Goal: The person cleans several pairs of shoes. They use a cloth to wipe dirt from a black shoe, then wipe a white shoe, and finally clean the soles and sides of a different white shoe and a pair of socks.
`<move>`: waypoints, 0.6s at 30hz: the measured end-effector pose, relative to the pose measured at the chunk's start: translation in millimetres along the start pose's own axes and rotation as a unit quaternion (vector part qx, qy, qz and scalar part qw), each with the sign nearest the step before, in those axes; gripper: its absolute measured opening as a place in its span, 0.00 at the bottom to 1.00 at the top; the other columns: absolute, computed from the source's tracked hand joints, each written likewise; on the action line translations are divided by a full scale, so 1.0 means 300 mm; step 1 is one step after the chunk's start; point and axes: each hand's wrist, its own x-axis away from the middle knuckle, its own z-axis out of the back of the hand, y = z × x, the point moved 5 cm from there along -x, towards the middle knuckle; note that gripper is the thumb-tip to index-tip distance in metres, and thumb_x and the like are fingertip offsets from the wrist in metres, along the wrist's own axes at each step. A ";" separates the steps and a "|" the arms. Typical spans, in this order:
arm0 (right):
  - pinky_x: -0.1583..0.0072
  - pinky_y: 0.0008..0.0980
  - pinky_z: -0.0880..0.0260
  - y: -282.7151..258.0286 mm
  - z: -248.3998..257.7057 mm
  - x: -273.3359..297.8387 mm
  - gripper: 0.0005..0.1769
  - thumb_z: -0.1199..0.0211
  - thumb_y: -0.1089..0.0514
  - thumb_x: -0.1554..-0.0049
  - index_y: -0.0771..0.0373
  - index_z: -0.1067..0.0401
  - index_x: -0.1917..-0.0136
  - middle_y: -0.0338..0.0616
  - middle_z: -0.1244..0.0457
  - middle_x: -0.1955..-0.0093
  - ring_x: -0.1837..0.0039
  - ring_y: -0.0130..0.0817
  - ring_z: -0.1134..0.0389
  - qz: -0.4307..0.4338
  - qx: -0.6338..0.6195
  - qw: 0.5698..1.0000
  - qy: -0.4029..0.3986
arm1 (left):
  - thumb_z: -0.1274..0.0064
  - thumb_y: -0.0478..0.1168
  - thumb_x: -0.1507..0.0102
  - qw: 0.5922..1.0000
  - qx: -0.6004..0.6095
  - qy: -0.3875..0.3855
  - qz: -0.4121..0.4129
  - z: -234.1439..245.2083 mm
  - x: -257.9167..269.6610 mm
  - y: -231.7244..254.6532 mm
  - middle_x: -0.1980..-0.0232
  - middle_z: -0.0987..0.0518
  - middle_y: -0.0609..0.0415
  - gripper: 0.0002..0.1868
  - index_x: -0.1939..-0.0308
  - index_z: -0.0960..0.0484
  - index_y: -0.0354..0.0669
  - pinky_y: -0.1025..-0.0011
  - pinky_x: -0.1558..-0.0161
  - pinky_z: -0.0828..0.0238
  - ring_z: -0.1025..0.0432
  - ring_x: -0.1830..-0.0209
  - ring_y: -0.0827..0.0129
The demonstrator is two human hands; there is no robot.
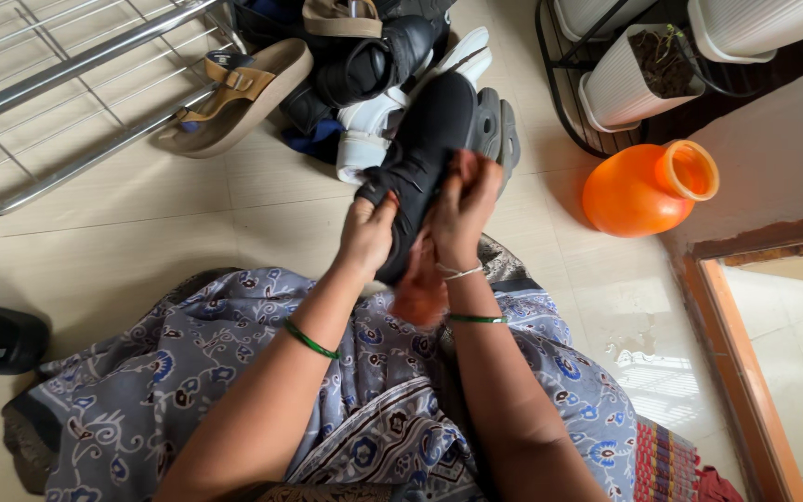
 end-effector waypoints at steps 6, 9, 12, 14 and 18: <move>0.41 0.38 0.32 -0.154 -0.096 0.138 0.14 0.45 0.70 0.43 0.67 0.32 0.43 0.49 0.39 0.48 0.46 0.46 0.34 0.009 -0.003 0.989 -0.145 | 0.53 0.42 0.28 0.996 0.028 0.075 0.035 0.090 -0.015 0.125 0.47 0.19 0.56 0.15 0.40 0.24 0.39 0.74 0.47 0.29 0.28 0.49 0.75; 0.44 0.38 0.31 -0.213 -0.145 0.217 0.18 0.44 0.69 0.45 0.69 0.33 0.40 0.52 0.40 0.46 0.47 0.48 0.34 0.010 0.008 0.978 -0.209 | 0.55 0.42 0.29 0.979 0.164 0.104 0.066 0.205 -0.058 0.207 0.45 0.19 0.54 0.16 0.40 0.25 0.40 0.70 0.48 0.24 0.24 0.49 0.71; 0.45 0.38 0.31 -0.209 -0.143 0.238 0.19 0.44 0.70 0.44 0.69 0.33 0.39 0.53 0.41 0.47 0.47 0.45 0.34 0.009 -0.010 0.971 -0.240 | 0.56 0.41 0.29 0.966 0.224 0.106 0.075 0.222 -0.059 0.249 0.44 0.20 0.53 0.15 0.41 0.25 0.41 0.69 0.49 0.21 0.22 0.49 0.69; 0.46 0.36 0.31 -0.177 -0.139 0.213 0.16 0.45 0.70 0.44 0.69 0.34 0.41 0.50 0.41 0.51 0.50 0.42 0.35 -0.015 -0.011 0.975 -0.222 | 0.57 0.41 0.28 0.969 0.214 0.090 0.089 0.204 -0.049 0.246 0.43 0.20 0.53 0.14 0.41 0.24 0.43 0.70 0.50 0.21 0.23 0.50 0.70; 0.45 0.35 0.34 -0.135 -0.082 0.063 0.09 0.47 0.71 0.42 0.68 0.36 0.47 0.46 0.40 0.52 0.51 0.39 0.38 -0.001 -0.048 0.992 -0.115 | 0.55 0.42 0.26 0.979 0.135 0.032 0.152 0.062 0.016 0.151 0.52 0.26 0.52 0.15 0.38 0.23 0.43 0.70 0.64 0.35 0.34 0.62 0.69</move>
